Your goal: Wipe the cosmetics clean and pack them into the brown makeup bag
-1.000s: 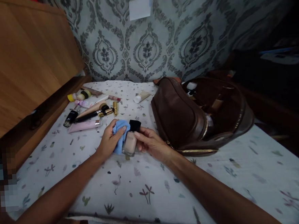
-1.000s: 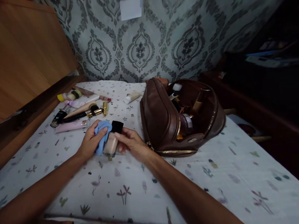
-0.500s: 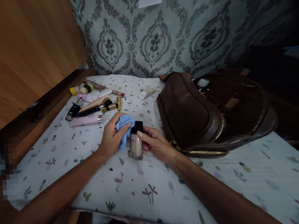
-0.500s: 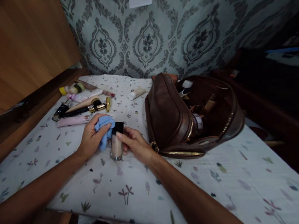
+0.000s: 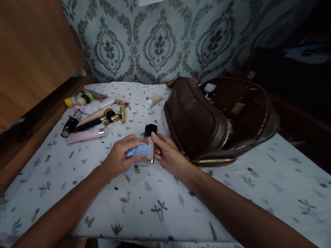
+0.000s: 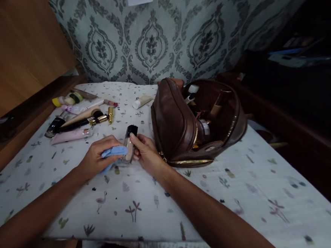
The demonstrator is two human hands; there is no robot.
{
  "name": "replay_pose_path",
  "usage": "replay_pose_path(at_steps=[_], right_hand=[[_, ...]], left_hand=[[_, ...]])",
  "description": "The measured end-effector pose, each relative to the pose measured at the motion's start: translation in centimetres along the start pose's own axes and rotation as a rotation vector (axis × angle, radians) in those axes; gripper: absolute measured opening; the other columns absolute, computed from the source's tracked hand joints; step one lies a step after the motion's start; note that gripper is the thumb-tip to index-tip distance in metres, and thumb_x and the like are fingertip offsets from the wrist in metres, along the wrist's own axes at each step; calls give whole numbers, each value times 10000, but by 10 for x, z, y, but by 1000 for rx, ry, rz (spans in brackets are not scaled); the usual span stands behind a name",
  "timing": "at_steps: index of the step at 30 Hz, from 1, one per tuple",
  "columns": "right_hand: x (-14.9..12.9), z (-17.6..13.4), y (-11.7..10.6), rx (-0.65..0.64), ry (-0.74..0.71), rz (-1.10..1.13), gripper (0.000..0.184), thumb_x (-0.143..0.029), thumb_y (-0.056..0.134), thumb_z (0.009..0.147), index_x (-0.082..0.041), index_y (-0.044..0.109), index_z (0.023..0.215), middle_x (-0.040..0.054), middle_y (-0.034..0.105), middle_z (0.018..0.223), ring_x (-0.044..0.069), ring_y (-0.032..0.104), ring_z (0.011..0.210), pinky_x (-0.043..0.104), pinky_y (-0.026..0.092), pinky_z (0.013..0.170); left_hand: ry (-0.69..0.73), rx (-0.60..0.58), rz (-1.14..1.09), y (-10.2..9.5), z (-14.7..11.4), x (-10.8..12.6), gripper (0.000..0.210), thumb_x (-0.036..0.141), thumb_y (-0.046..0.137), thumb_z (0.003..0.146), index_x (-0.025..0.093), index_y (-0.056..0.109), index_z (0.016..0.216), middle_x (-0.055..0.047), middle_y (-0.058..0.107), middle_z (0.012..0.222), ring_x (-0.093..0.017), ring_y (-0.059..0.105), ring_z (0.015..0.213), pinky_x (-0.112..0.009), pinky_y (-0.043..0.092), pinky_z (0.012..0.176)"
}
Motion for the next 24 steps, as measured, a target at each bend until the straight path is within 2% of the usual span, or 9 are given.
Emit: replay_pose_path(at_steps=[6, 10, 15, 20, 24], right_hand=[[-1, 3, -3, 27, -18, 53, 525, -525, 904, 559, -195, 504, 640, -107, 341, 494, 38, 250, 454, 186, 193, 377], [-2, 3, -3, 7, 0, 78, 485, -480, 911, 561, -181, 538, 642, -103, 346, 511, 37, 255, 470, 187, 199, 393], [-3, 0, 2, -102, 41, 78, 399, -377, 917, 570, -157, 604, 686, -81, 436, 565, 42, 355, 514, 179, 304, 445], [-1, 2, 5, -171, 14, -6, 409, -442, 887, 625, -164, 607, 736, -81, 477, 548, 49, 405, 504, 194, 393, 495], [0, 3, 4, -146, -56, -144, 476, -517, 865, 624, -200, 572, 824, -114, 467, 520, 54, 374, 431, 202, 374, 434]], left_hand=[[-53, -164, -124, 2, 1, -3, 218, 380, 667, 884, 169, 719, 886, -41, 654, 771, -153, 600, 699, -271, 476, 655], [-124, -209, -192, 3, 0, -11, 236, 394, 694, 859, 160, 726, 872, -45, 664, 780, -149, 599, 685, -263, 472, 635], [-226, -170, -204, -1, -2, -22, 211, 375, 711, 826, 166, 710, 852, -26, 651, 776, -145, 584, 685, -258, 466, 624], [-285, -89, -184, -6, -3, -30, 204, 370, 703, 816, 168, 684, 844, -4, 637, 766, -137, 573, 692, -244, 466, 634], [-277, 47, -93, -13, -2, -31, 215, 374, 694, 814, 169, 671, 875, 4, 643, 777, -148, 579, 721, -246, 474, 662]])
Point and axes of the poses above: each hand's wrist, its own z-axis towards the middle knuckle, its own y-axis out of the palm, x = y × z, the point moved 7 cm from there along z, towards the middle knuckle
